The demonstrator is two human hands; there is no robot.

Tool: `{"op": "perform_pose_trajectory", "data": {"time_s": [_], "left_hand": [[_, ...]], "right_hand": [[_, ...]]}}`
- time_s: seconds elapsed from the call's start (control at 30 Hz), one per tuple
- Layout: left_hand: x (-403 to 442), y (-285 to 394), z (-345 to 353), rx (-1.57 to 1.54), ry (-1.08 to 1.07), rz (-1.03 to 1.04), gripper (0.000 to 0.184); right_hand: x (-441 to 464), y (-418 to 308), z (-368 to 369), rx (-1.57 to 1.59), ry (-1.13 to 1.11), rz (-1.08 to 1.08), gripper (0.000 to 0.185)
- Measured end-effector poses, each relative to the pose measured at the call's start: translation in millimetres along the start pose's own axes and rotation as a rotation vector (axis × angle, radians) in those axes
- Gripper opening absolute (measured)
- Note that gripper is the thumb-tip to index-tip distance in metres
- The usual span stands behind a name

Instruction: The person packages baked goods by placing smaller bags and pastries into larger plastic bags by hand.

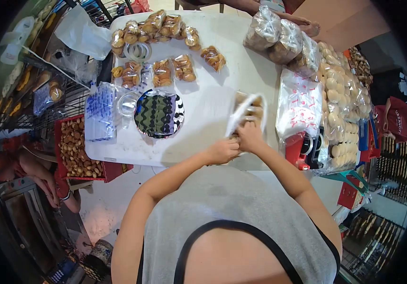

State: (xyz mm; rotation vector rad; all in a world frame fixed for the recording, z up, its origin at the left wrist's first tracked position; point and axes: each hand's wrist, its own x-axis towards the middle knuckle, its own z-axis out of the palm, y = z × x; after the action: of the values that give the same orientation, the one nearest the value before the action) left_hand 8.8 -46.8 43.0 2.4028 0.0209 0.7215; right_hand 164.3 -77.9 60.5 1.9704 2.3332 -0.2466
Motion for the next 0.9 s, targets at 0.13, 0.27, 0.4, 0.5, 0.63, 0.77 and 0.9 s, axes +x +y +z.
{"op": "perform_pose_trajectory", "data": {"time_s": [0.13, 0.27, 0.4, 0.5, 0.63, 0.77, 0.9], "left_hand": [[26, -16, -21, -0.267, -0.052, 0.061, 0.014], [19, -71, -75, 0.003, 0.504, -0.524, 0.027], [-26, -162, -83, -0.353, 1.021, -1.203, 0.035], [-18, -158, -91, -1.186, 1.265, -1.479, 0.041], [-2, -195, -76, -0.933, 1.165, -1.445, 0.065], [32, -207, -78, -0.449, 1.258, -1.711, 0.075], [41, -192, -91, -0.208, 1.107, -1.384, 0.062]], "right_hand": [[11, 45, -40, 0.209, -0.359, -0.025, 0.054], [91, 75, -95, 0.78, 0.008, 0.104, 0.035], [223, 89, -61, 0.905, 0.213, 0.314, 0.051], [272, 91, -6, 0.717, 0.205, 0.444, 0.061], [267, 84, -3, 0.928, 0.057, 0.516, 0.062], [215, 67, -37, 1.067, -0.236, 0.328, 0.045], [162, 32, -18, 0.818, -0.265, 0.171, 0.033]]}}
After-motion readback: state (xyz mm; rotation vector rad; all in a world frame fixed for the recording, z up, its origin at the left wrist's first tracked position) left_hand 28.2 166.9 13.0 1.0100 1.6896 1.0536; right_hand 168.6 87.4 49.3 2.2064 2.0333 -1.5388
